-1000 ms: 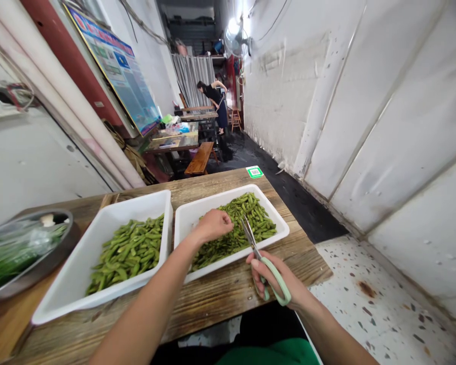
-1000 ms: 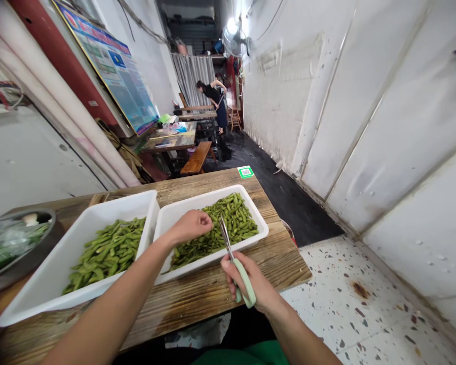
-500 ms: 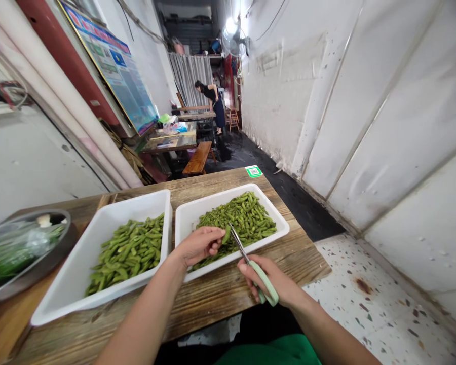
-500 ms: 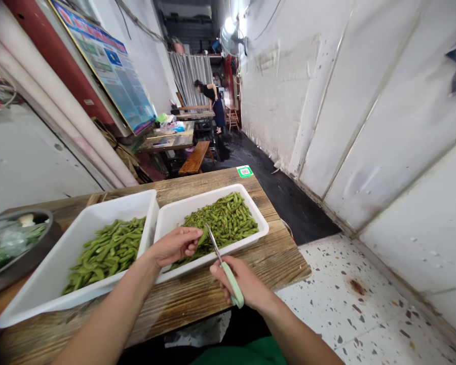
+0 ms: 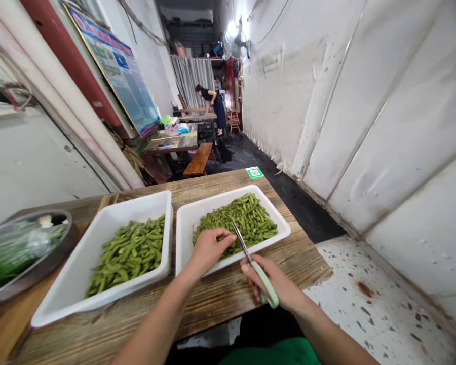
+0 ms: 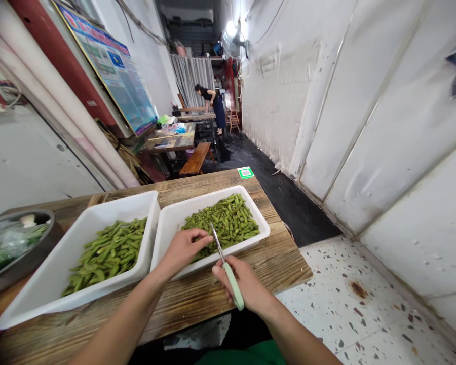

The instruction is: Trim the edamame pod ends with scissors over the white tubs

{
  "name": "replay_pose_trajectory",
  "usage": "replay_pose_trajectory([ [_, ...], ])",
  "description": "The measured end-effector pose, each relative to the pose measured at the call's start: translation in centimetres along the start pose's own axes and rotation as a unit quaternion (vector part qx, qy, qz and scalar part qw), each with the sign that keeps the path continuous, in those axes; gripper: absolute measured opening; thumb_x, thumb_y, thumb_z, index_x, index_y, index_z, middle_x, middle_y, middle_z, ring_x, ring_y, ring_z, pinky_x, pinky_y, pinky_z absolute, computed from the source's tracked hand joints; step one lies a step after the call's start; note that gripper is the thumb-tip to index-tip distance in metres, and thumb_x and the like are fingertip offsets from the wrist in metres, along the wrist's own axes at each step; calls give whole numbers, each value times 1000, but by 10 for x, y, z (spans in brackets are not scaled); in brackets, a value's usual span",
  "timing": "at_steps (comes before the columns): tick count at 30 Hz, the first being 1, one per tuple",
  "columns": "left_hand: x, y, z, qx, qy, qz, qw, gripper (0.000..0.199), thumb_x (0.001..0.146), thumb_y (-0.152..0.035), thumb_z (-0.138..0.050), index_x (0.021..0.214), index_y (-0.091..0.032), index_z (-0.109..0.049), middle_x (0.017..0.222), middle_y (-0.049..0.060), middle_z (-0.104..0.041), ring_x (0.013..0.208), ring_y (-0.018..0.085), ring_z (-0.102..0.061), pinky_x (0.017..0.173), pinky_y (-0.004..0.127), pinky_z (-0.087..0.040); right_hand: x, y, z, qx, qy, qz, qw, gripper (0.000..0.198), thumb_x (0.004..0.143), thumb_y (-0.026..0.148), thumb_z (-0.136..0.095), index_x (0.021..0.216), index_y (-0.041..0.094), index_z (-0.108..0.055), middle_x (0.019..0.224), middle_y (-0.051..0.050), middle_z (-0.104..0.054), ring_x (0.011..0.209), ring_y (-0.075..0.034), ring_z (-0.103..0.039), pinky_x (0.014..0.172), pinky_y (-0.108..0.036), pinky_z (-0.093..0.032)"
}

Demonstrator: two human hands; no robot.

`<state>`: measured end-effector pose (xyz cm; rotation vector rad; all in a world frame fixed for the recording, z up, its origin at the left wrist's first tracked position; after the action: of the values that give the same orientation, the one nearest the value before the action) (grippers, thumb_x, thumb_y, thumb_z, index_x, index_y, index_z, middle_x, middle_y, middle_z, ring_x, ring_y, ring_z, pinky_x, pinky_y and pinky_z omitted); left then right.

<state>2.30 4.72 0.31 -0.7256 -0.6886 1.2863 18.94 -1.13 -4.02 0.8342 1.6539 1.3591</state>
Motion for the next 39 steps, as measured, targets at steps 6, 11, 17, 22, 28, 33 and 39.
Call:
replay_pose_trajectory([
  [6,-7,-9,6,46,16,-30,998,32,73,-44,-51,61,-16,-62,56,-1,-55,57,13,-46,56,23,-34,-11,14,11,-109,-7,45,993,33,74,46,-60,89,17,-56,58,4,-45,47,-8,-40,46,-20,-35],
  [11,-11,-15,15,44,81,-45,995,31,73,-42,-51,63,-16,-65,59,0,-59,59,13,-48,57,21,-36,-15,18,17,-140,-1,75,987,35,70,43,-64,93,16,-60,64,2,-50,59,-11,-42,57,-22,-35],
  [17,-12,-19,20,38,119,-40,991,30,73,-40,-53,64,-15,-65,60,0,-59,59,12,-48,56,20,-34,-14,19,16,-123,6,63,990,30,68,41,-66,81,14,-59,59,4,-42,56,-9,-35,52,-20,-28],
  [22,-10,-15,16,-16,106,19,994,33,70,-45,-54,58,-15,-60,49,-3,-49,48,9,-39,47,20,-30,-11,20,14,-109,-17,63,992,30,67,43,-66,68,15,-56,51,5,-38,50,-8,-33,46,-20,-26],
  [28,-6,-2,11,-225,58,121,965,32,67,-45,-61,66,-13,-58,54,-3,-51,44,5,-37,42,18,-28,-8,12,12,-10,14,-6,1000,41,68,55,-61,80,18,-50,50,8,-39,36,-6,-36,35,-18,-30],
  [33,-8,0,6,-403,0,150,903,26,62,-31,-72,77,-12,-61,68,3,-62,59,6,-53,56,17,-43,-8,6,6,75,62,-4,995,46,77,61,-45,91,17,-47,62,4,-45,45,-6,-45,43,-19,-41],
  [39,-18,-9,-5,-437,-2,164,885,23,61,-27,-74,71,-11,-60,68,4,-64,62,7,-56,61,18,-46,-7,12,-1,67,60,-1,996,48,76,61,-46,88,15,-49,58,6,-44,39,-5,-43,39,-18,-39],
])
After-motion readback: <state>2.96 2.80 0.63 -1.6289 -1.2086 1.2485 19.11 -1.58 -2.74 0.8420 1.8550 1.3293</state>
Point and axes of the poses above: each hand's wrist, its own x-axis towards the middle knuckle, its own z-axis out of the back of the hand, y = z × x, the point moved 1 cm from there along x, towards the middle knuckle
